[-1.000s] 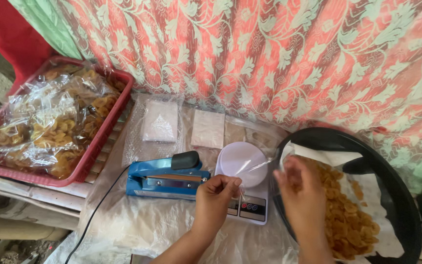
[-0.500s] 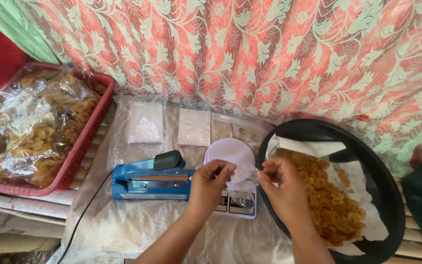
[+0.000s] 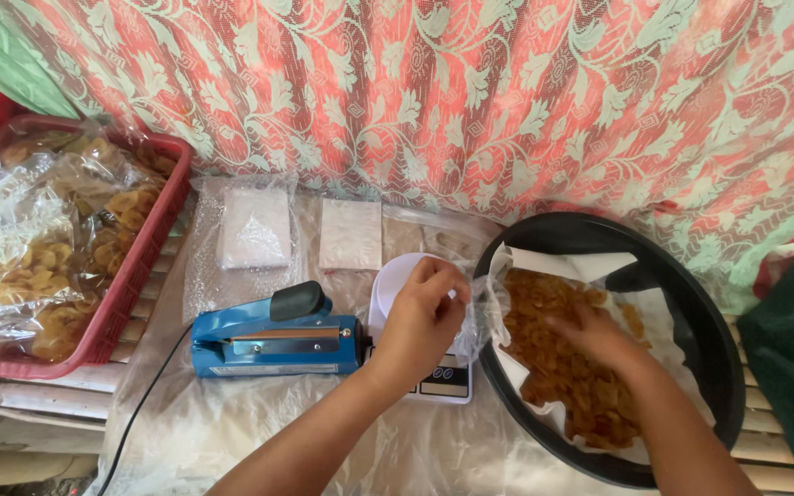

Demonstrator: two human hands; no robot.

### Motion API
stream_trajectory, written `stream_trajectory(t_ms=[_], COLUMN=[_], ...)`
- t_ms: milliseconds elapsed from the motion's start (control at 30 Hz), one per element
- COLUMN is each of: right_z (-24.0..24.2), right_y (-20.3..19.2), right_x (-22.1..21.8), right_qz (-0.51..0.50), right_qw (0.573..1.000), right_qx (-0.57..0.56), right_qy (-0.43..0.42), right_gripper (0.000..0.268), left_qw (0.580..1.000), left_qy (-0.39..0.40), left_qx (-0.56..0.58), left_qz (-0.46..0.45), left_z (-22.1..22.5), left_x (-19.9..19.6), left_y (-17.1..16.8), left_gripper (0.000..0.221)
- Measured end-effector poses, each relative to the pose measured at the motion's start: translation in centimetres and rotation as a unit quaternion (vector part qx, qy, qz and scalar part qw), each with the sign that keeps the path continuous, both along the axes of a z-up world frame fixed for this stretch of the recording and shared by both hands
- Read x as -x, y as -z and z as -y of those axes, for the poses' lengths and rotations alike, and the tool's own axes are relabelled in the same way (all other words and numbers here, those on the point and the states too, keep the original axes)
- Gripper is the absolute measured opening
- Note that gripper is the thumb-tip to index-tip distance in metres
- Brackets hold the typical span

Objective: The person takes portions of dry fruit from a bowl by hand, places them on a digital scale to check the weight, and then puts the fruit into small plastic bags before using a heat sealer to close the bags.

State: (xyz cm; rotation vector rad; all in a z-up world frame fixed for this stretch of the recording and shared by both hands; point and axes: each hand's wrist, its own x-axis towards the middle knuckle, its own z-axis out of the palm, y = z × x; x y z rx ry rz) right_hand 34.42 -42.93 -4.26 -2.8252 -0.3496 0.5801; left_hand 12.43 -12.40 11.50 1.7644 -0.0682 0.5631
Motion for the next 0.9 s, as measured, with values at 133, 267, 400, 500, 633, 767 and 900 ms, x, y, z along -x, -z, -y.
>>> stream_trajectory(t_ms=[133,267,400,500,633,767,900], right_z=[-3.2,-3.4,-0.5,0.6,-0.4,0.6,2.4], right_y=[-4.6,-6.5,-4.9,-4.8,-4.6,-3.5,-5.9], right_x=[6.0,7.9,4.4,3.3,6.4,6.0,3.5], right_qz=[0.009,0.015,0.010,-0.076,0.039,0.069,0.031], right_qw=[0.996,0.988,0.994,0.993,0.989,0.988,0.963], right_qx=[0.051,0.067,-0.029,-0.085,-0.027,-0.055,-0.213], right_qy=[-0.073,-0.141,-0.106,-0.011,-0.141,-0.128,-0.163], right_gripper=[0.080,0.073,0.056,0.048,0.054,0.042,0.032], left_qw=[0.998,0.990,0.984,0.974,0.956,0.946,0.968], left_qy=[0.026,0.021,0.017,0.006,-0.011,0.006,0.043], left_qx=[-0.064,-0.137,-0.176,-0.225,-0.291,-0.309,-0.246], left_qz=[0.003,0.040,0.030,-0.007,-0.048,-0.097,0.001], left_z=[-0.2,-0.3,0.3,0.2,0.1,0.4,1.5], left_x=[0.0,-0.6,-1.2,-1.5,-1.6,-1.6,-1.3], left_y=[-0.2,-0.5,-1.0,-1.2,-0.9,-1.6,-2.9], left_gripper=[0.020,0.027,0.027,0.031,0.031,0.028,0.037])
